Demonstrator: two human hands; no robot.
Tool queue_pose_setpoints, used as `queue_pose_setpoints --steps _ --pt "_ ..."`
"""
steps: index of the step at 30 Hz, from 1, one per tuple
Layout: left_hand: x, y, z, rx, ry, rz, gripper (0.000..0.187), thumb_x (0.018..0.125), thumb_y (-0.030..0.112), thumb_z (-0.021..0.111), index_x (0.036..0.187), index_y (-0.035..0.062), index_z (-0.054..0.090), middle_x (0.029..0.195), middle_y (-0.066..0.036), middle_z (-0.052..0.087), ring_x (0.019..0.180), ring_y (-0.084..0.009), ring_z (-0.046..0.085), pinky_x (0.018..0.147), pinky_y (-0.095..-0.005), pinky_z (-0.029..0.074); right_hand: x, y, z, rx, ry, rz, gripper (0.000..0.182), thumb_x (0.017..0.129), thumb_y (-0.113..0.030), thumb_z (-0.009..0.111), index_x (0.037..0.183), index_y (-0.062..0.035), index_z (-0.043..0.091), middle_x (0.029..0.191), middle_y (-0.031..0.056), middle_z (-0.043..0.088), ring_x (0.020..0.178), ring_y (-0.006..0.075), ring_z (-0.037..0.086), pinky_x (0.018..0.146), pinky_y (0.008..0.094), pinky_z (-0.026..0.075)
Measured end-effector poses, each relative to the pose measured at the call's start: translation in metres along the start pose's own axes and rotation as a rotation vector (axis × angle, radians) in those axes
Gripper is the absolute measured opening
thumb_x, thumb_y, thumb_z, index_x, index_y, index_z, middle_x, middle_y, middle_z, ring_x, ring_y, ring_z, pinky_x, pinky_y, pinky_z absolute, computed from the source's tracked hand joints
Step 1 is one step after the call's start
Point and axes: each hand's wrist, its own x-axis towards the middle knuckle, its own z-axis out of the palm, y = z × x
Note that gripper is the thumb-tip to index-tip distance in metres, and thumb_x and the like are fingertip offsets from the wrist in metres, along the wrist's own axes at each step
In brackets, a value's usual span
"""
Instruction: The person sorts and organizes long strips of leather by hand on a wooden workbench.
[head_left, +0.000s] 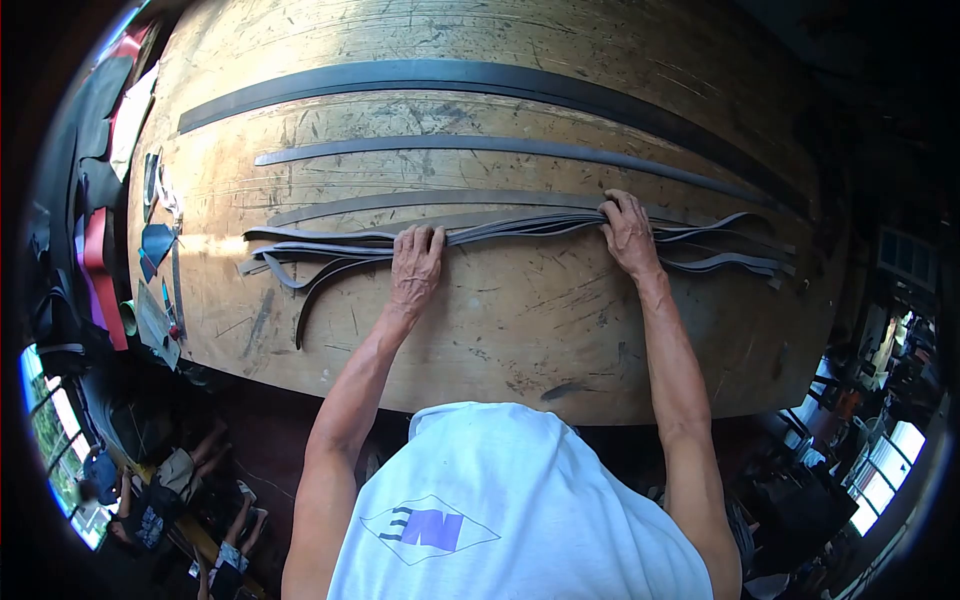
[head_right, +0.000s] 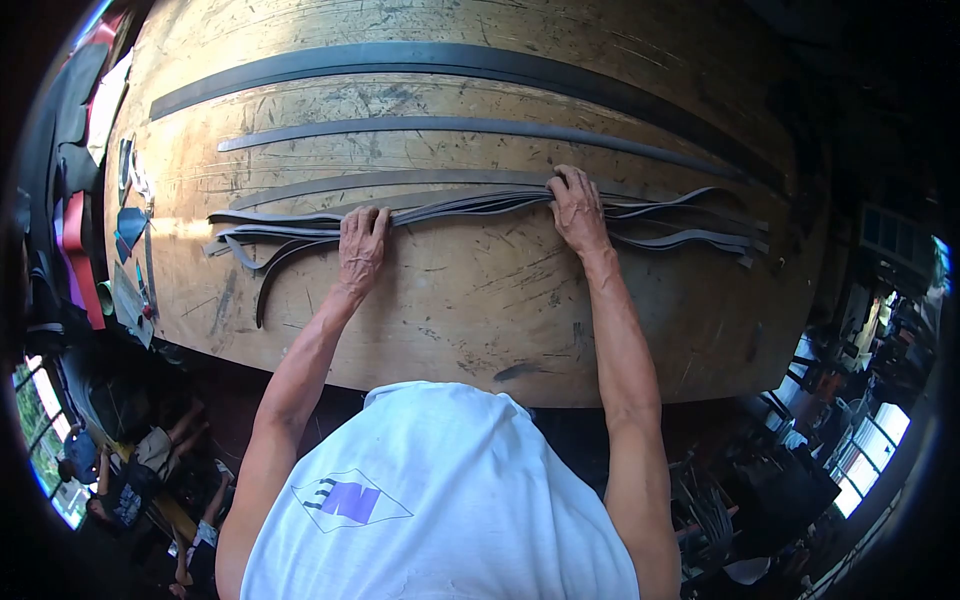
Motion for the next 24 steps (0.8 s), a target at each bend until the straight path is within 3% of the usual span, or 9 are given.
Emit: queue_pose_setpoints --steps 3,7,10,13,14,18,20,24 --pt "0.011 0.002 -0.004 -0.028 0.004 0.046 0.042 0.086 0.007 0.055 0.128 0.0064 0.051 0.122 -0.015 0.05 0.117 -0.0337 0.048 0.101 -0.0436 0.038 0.008 -0.001 -0.002 0.004 -0.055 0.036 0.03 0.074 -0.001 0.067 0.102 -0.008 0.06 0.115 0.0103 0.055 0.108 0.0318 0.052 0.091 0.0435 0.041" --pt "0.021 0.007 -0.012 -0.092 -0.044 0.08 0.057 0.08 0.01 0.058 0.135 0.0052 0.047 0.136 -0.016 0.044 0.129 -0.0359 0.041 0.107 -0.0476 0.034 0.006 -0.006 -0.007 -0.073 -0.073 0.015 0.029 0.075 -0.002 0.067 0.102 -0.009 0.061 0.107 0.0084 0.057 0.105 0.0292 0.054 0.09 0.0417 0.041" --pt "0.032 0.013 -0.02 -0.052 0.012 0.116 0.068 0.08 0.01 0.061 0.144 0.0099 0.04 0.144 -0.015 0.038 0.138 -0.0363 0.032 0.113 -0.0494 0.027 -0.014 -0.008 -0.003 -0.089 -0.018 -0.04 0.027 0.077 -0.003 0.065 0.103 -0.0095 0.063 0.1 0.007 0.058 0.101 0.0273 0.055 0.089 0.0411 0.041" --pt "0.039 0.016 -0.022 0.012 -0.063 0.137 0.071 0.079 0.008 0.06 0.146 0.0093 0.037 0.144 -0.014 0.04 0.143 -0.0359 0.024 0.116 -0.0516 0.019 -0.032 -0.009 0.002 -0.092 0.032 -0.093 0.022 0.081 -0.004 0.062 0.102 -0.0091 0.064 0.097 0.0074 0.057 0.099 0.0269 0.055 0.087 0.0412 0.042" --pt "0.037 0.015 -0.016 0.02 -0.061 0.151 0.07 0.077 0.008 0.06 0.144 0.0072 0.04 0.136 -0.013 0.046 0.138 -0.036 0.032 0.117 -0.0527 0.017 -0.035 -0.009 0.002 -0.094 0.028 -0.084 0.021 0.081 -0.004 0.062 0.102 -0.0089 0.064 0.097 0.0077 0.057 0.098 0.0271 0.055 0.087 0.0416 0.042" --pt "0.022 0.015 -0.011 0.009 -0.147 0.187 0.062 0.08 0.011 0.057 0.14 0.0013 0.044 0.121 -0.016 0.052 0.125 -0.034 0.044 0.113 -0.0499 0.027 -0.029 -0.004 0.001 -0.048 -0.079 0.027 0.027 0.085 -0.005 0.059 0.111 -0.0091 0.064 0.108 0.0094 0.058 0.106 0.0284 0.054 0.092 0.0434 0.042" --pt "0.005 0.02 -0.01 -0.039 -0.187 0.186 0.06 0.081 0.012 0.056 0.138 0.0001 0.045 0.117 -0.016 0.052 0.119 -0.0329 0.047 0.109 -0.0478 0.032 -0.024 -0.005 0.0 -0.117 -0.035 -0.018 0.035 0.087 -0.005 0.056 0.122 -0.011 0.061 0.117 0.01 0.056 0.113 0.0289 0.052 0.096 0.0437 0.041" --pt "-0.015 0.032 -0.002 0.057 -0.098 0.084 0.06 0.085 0.015 0.052 0.142 -0.0002 0.041 0.129 -0.019 0.047 0.122 -0.0349 0.045 0.104 -0.0462 0.036 -0.024 -0.001 0.012 -0.218 -0.035 -0.111 0.049 0.089 -0.004 0.052 0.137 -0.0135 0.052 0.131 0.0105 0.052 0.124 0.0295 0.047 0.101 0.0443 0.039"
